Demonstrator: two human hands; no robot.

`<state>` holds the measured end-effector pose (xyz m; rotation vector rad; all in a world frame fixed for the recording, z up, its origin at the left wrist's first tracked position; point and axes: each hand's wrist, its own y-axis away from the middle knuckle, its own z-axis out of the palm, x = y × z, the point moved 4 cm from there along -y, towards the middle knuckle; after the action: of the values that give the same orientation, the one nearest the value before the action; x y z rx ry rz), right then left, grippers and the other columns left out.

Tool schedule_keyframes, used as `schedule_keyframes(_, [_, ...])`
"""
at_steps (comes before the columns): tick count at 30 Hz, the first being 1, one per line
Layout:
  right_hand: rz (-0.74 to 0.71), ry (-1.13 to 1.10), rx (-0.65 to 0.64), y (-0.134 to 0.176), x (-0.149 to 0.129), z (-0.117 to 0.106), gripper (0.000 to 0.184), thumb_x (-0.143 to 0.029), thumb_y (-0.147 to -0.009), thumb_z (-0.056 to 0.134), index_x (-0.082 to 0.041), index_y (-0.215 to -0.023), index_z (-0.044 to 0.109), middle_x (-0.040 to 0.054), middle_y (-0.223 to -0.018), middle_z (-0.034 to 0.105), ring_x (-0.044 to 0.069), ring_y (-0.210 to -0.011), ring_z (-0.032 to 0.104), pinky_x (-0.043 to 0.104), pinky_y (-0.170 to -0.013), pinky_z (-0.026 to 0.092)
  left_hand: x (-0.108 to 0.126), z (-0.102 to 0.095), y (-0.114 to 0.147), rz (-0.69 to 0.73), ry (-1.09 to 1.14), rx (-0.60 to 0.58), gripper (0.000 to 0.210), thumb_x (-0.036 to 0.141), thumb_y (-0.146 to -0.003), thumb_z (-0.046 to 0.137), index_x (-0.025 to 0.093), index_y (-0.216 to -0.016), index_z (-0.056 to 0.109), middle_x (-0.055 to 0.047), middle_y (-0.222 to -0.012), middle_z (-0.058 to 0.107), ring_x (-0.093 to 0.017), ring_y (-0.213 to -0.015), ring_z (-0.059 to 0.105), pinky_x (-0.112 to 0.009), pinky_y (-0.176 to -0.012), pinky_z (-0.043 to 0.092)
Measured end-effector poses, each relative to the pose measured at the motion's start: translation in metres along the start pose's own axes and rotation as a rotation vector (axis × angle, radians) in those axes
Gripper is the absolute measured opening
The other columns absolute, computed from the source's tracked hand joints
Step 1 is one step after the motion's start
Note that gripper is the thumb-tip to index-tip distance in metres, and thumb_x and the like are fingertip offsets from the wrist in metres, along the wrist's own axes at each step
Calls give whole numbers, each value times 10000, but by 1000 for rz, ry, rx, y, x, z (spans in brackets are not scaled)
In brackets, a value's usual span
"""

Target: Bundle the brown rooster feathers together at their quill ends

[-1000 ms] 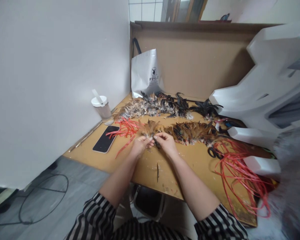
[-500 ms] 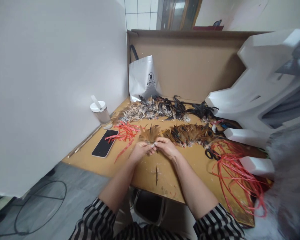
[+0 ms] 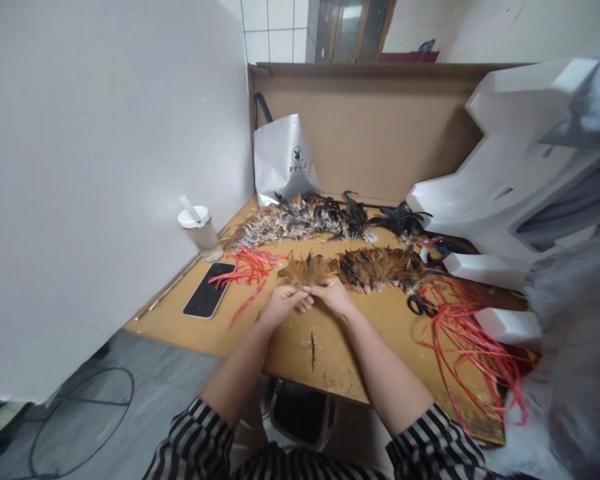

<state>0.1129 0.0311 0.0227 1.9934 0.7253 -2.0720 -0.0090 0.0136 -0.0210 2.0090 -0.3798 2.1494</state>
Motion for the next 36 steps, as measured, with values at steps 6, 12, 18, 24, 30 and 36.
schedule_keyframes(6, [5,-89,-103,2,-1,8,353,-410,-723,582,-147,-501,502,-10,-465,520,100,-450,477,237,-503,363,1,2,2,-33,96,-37,333,414,-722,582,89,-688,649,-64,-593,622,-94,-501,551,-206,-508,403])
schedule_keyframes(12, [24,-138,-108,2,5,9,325,-406,-715,592,-141,-541,524,-7,-481,530,110,-465,494,251,-520,381,8,7,3,-88,180,-26,332,416,-651,645,84,-647,641,-59,-558,617,-92,-467,537,-214,-500,413])
schedule_keyframes(18, [68,-33,100,-1,17,2,346,-402,-621,670,-140,-481,492,-37,-447,465,68,-435,395,214,-455,294,2,3,-2,-38,97,59,340,419,-665,626,90,-735,669,-75,-594,648,-103,-466,553,-228,-509,431])
schedule_keyframes(24, [66,-166,289,-3,17,-2,302,-412,-635,656,-146,-777,642,40,-713,632,122,-615,544,233,-551,420,4,-13,-3,21,162,251,330,401,-681,617,92,-788,666,-90,-686,673,-96,-503,565,-210,-504,430])
schedule_keyframes(30, [109,-128,188,-2,19,8,305,-399,-659,636,-146,-828,659,49,-735,650,106,-576,546,228,-535,424,16,-31,-2,103,388,460,324,361,-654,653,95,-838,636,-106,-833,678,-70,-530,569,-178,-496,415])
schedule_keyframes(36, [-55,369,-63,3,15,37,191,-305,-728,573,-143,-754,670,38,-662,641,124,-590,538,252,-597,416,30,-40,-1,132,329,477,336,368,-654,652,85,-835,636,-83,-728,659,-85,-531,565,-176,-465,395])
